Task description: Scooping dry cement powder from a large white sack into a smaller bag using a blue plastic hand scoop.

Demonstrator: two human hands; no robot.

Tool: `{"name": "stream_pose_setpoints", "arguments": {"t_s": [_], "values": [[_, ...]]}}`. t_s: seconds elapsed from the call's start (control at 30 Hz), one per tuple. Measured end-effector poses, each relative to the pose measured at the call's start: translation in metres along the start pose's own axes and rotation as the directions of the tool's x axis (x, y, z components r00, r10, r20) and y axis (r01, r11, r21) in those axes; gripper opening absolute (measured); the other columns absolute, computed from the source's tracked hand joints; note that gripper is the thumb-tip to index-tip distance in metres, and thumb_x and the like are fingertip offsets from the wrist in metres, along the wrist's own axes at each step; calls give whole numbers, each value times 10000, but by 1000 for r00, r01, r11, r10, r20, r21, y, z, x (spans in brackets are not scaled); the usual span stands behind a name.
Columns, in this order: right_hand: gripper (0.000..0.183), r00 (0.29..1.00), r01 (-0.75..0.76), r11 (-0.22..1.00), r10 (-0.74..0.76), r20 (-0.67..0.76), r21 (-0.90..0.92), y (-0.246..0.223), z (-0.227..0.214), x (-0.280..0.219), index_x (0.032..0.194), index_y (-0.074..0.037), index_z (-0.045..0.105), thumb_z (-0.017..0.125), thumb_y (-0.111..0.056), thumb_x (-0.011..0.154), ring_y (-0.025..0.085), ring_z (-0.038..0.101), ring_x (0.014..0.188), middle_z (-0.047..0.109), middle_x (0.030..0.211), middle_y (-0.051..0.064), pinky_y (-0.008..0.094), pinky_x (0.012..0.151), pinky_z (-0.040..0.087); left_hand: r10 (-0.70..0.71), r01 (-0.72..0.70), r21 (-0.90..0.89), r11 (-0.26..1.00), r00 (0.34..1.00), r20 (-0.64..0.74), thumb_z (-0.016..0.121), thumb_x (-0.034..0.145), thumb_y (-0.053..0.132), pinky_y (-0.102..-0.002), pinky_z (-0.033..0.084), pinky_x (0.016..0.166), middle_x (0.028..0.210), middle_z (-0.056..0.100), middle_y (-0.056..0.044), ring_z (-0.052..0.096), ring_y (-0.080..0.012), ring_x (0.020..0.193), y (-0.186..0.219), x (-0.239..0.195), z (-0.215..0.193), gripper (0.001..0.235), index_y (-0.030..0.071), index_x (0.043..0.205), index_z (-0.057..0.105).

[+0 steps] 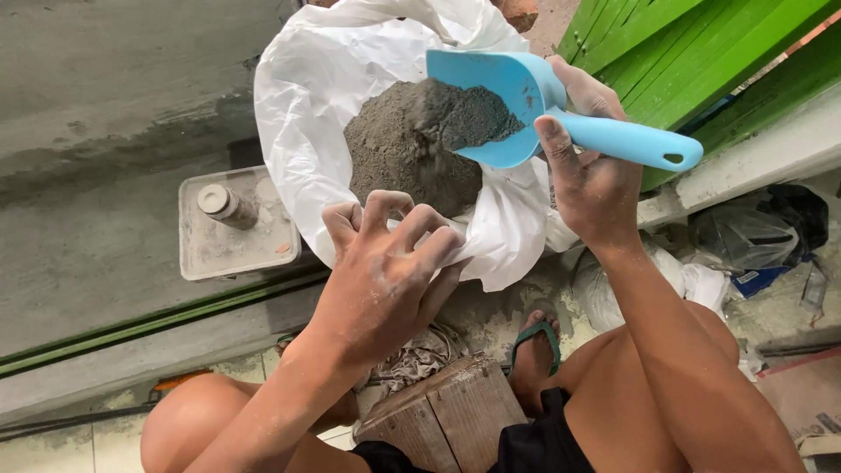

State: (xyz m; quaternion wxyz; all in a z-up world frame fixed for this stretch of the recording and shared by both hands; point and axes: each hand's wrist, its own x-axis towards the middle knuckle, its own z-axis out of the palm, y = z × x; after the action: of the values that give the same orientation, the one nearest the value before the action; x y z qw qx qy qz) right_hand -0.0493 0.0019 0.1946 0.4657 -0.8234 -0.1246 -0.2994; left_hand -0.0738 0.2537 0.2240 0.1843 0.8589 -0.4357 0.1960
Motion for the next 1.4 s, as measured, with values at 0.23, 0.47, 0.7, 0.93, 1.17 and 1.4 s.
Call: {"name": "stream_pose_setpoints", "arguments": {"t_s": [0.23, 0.47, 0.7, 0.93, 1.17, 1.4], "values": [[469, 990, 141, 989, -140, 33, -47, 3, 0, -4, 1537, -59, 458, 541, -317, 1154, 348, 565, 1329, 482, 1513, 259, 430, 1086, 572, -2, 0, -23, 1000, 998, -60, 643, 1001, 197, -489, 239, 726, 997, 627, 18, 502, -309, 1047, 7, 8, 1, 107, 139, 942, 575], [468, 988, 134, 987, -125, 94, -85, -9, 0, -7, 1530, -116, 495, 596, -331, 1127, 394, 453, 1522, 401, 1583, 215, 537, 1228, 472, 2, -7, -71, 997, 998, -70, 612, 1019, 181, -509, 256, 725, 1029, 641, 4, 491, -337, 1041, 8, 12, 3, 86, 125, 960, 583], [416, 983, 114, 993, -113, 142, 2, -14, 1, -5, 1503, -136, 532, 645, -234, 1115, 372, 447, 1542, 375, 1614, 205, 500, 1214, 490, 9, -20, -173, 985, 998, -65, 600, 1011, 138, -506, 328, 803, 987, 626, -43, 486, -354, 1022, 7, 14, 3, 79, 82, 961, 575], [452, 958, 161, 983, -133, 253, -92, -13, 7, 1, 1545, -96, 460, 568, -249, 1133, 391, 544, 1424, 477, 1538, 249, 491, 1163, 469, 7, -20, -214, 977, 998, -62, 600, 1011, 135, -494, 324, 806, 983, 619, -56, 476, -348, 1018, 4, 13, 3, 81, 65, 976, 585], [447, 956, 172, 975, -131, 264, -139, 1, 1, 4, 1490, -110, 549, 687, -182, 1070, 381, 604, 1326, 550, 1474, 260, 487, 1114, 484, -15, 2, -190, 982, 998, -67, 616, 1020, 162, -500, 292, 779, 963, 624, -32, 483, -343, 1029, 2, 13, 1, 98, 82, 967, 602], [382, 941, 263, 965, -255, 222, -3, -5, -1, 3, 1442, -103, 580, 686, -143, 1077, 495, 433, 1533, 342, 1608, 290, 626, 1315, 464, -38, 19, -172, 985, 994, -104, 628, 1017, 159, -498, 276, 761, 955, 630, 6, 500, -330, 1026, -1, 14, 4, 111, 116, 924, 585]]}}
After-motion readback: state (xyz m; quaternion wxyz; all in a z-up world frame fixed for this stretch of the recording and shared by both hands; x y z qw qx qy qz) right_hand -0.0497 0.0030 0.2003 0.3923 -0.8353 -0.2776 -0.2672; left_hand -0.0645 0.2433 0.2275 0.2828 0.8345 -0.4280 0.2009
